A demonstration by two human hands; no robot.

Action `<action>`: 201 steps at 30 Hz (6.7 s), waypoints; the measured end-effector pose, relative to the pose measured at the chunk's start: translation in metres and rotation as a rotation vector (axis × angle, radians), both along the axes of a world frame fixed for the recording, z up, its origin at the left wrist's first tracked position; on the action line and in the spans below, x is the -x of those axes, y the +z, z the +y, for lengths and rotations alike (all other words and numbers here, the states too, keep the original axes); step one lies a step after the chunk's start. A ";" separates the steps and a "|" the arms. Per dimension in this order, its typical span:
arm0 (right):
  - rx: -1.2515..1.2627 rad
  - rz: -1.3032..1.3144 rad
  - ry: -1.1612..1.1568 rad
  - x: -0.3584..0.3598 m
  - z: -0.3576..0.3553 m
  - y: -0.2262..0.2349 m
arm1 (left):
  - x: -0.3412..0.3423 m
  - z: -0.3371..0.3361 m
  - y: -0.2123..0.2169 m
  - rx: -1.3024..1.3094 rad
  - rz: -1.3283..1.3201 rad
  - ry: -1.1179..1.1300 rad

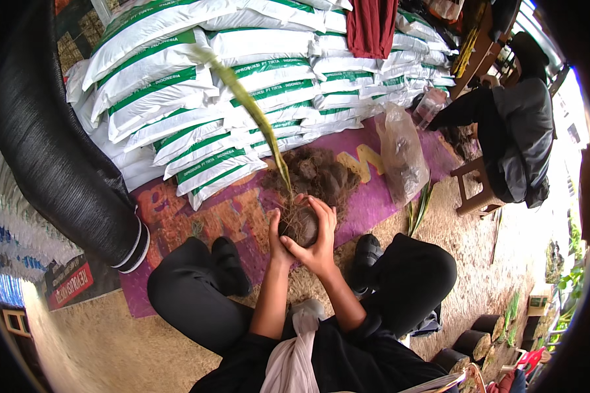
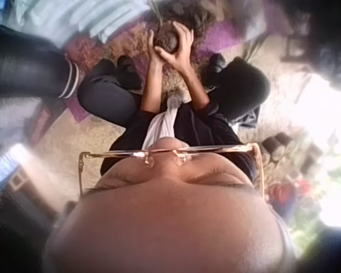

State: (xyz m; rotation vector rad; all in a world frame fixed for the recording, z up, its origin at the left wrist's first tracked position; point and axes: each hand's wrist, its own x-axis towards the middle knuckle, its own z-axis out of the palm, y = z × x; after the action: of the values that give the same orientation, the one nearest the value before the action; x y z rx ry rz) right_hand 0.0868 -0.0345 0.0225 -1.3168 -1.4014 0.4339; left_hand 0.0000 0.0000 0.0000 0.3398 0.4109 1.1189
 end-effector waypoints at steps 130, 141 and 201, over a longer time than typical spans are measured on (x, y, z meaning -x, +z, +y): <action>-0.071 -0.288 -0.049 0.010 0.003 0.009 | 0.011 0.007 -0.025 0.220 0.193 0.120; -0.030 0.307 0.020 0.000 0.008 -0.005 | -0.008 0.001 -0.005 -0.056 0.427 0.377; 0.089 0.038 -0.189 -0.019 -0.010 -0.039 | -0.019 -0.006 -0.082 0.195 0.216 -0.076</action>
State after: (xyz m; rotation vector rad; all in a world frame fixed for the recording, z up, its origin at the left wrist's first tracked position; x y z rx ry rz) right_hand 0.1061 -0.0448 -0.0169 -1.4907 -1.2248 0.3951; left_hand 0.0194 -0.0058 -0.0819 0.3026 0.6874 0.9625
